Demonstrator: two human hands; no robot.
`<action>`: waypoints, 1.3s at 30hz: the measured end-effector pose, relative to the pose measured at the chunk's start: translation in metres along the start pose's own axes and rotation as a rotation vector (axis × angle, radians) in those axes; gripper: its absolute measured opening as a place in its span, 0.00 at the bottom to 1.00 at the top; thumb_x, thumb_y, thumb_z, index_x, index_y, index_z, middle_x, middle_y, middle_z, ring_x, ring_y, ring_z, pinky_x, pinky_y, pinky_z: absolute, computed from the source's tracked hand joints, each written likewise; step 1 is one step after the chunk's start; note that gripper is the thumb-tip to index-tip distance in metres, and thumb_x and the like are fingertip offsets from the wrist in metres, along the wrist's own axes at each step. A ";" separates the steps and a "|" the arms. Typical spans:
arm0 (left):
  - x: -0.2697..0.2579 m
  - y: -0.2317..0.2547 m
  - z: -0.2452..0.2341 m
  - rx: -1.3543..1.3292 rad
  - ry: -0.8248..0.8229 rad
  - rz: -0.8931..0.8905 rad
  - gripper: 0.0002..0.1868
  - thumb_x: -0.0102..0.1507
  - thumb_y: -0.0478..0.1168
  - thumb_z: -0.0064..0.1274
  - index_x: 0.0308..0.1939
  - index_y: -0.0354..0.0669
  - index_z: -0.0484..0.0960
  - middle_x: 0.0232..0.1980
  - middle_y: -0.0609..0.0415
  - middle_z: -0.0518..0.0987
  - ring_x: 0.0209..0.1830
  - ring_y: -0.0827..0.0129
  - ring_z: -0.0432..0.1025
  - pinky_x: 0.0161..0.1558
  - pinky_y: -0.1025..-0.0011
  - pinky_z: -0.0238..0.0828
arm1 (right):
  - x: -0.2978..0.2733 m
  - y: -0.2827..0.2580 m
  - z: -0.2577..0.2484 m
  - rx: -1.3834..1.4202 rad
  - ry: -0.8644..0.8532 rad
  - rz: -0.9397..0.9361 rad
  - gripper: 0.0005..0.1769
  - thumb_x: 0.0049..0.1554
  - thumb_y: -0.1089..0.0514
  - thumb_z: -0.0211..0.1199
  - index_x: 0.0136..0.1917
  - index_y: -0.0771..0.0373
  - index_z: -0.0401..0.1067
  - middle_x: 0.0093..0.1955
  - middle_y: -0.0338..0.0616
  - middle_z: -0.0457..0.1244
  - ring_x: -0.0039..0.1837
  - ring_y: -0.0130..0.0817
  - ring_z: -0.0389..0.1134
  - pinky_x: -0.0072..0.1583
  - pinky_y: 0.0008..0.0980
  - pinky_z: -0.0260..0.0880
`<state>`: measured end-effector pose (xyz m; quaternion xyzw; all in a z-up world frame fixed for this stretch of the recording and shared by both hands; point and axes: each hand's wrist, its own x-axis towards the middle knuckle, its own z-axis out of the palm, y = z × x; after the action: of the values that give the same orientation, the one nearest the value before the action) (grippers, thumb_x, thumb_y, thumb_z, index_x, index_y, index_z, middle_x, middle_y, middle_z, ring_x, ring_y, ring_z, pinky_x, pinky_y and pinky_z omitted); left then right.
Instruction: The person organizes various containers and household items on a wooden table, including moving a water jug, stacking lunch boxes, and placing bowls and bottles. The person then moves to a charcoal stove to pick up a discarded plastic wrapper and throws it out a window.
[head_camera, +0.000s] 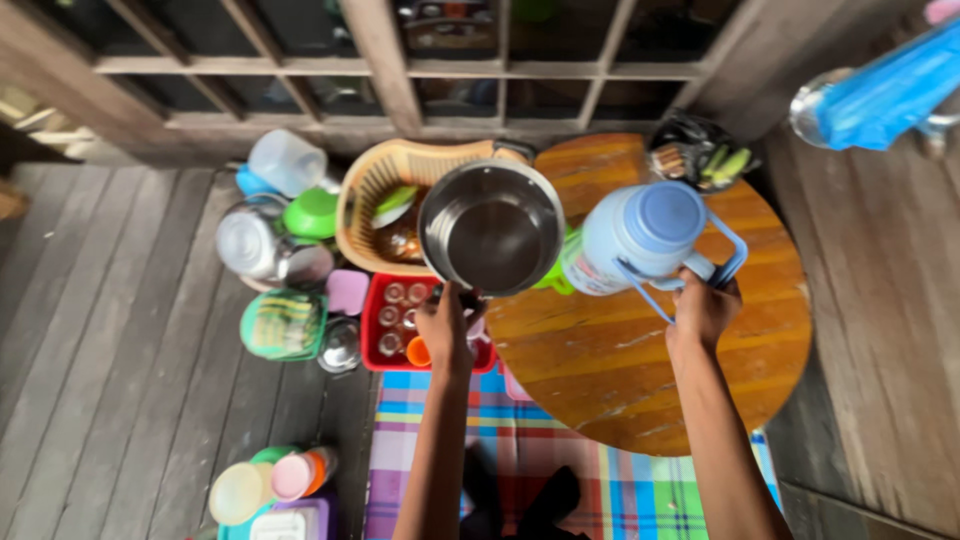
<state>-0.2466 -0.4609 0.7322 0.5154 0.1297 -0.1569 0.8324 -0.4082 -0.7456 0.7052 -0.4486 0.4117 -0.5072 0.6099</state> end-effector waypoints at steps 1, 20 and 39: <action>0.001 -0.007 0.012 0.005 -0.013 -0.009 0.12 0.64 0.37 0.54 0.32 0.28 0.81 0.29 0.48 0.80 0.29 0.68 0.76 0.33 0.68 0.79 | 0.010 -0.002 -0.009 -0.001 0.016 -0.005 0.10 0.55 0.71 0.65 0.45 0.60 0.68 0.41 0.37 0.65 0.35 0.19 0.59 0.36 0.24 0.54; 0.046 -0.222 0.165 0.293 -0.280 -0.205 0.16 0.65 0.38 0.52 0.30 0.24 0.78 0.27 0.44 0.79 0.22 0.66 0.75 0.25 0.68 0.77 | 0.117 -0.016 -0.190 -0.165 0.414 -0.035 0.09 0.53 0.71 0.64 0.46 0.62 0.73 0.44 0.40 0.70 0.41 0.24 0.69 0.37 0.24 0.61; 0.208 -0.455 0.234 0.723 -0.552 -0.137 0.13 0.62 0.42 0.50 0.32 0.34 0.83 0.23 0.48 0.80 0.18 0.67 0.76 0.21 0.67 0.78 | 0.188 0.006 -0.305 -0.302 0.350 0.169 0.12 0.57 0.70 0.64 0.53 0.64 0.69 0.53 0.43 0.68 0.52 0.32 0.71 0.56 0.35 0.77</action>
<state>-0.2227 -0.8886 0.3840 0.7020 -0.1262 -0.3780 0.5902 -0.6707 -0.9701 0.6119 -0.4041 0.6183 -0.4572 0.4953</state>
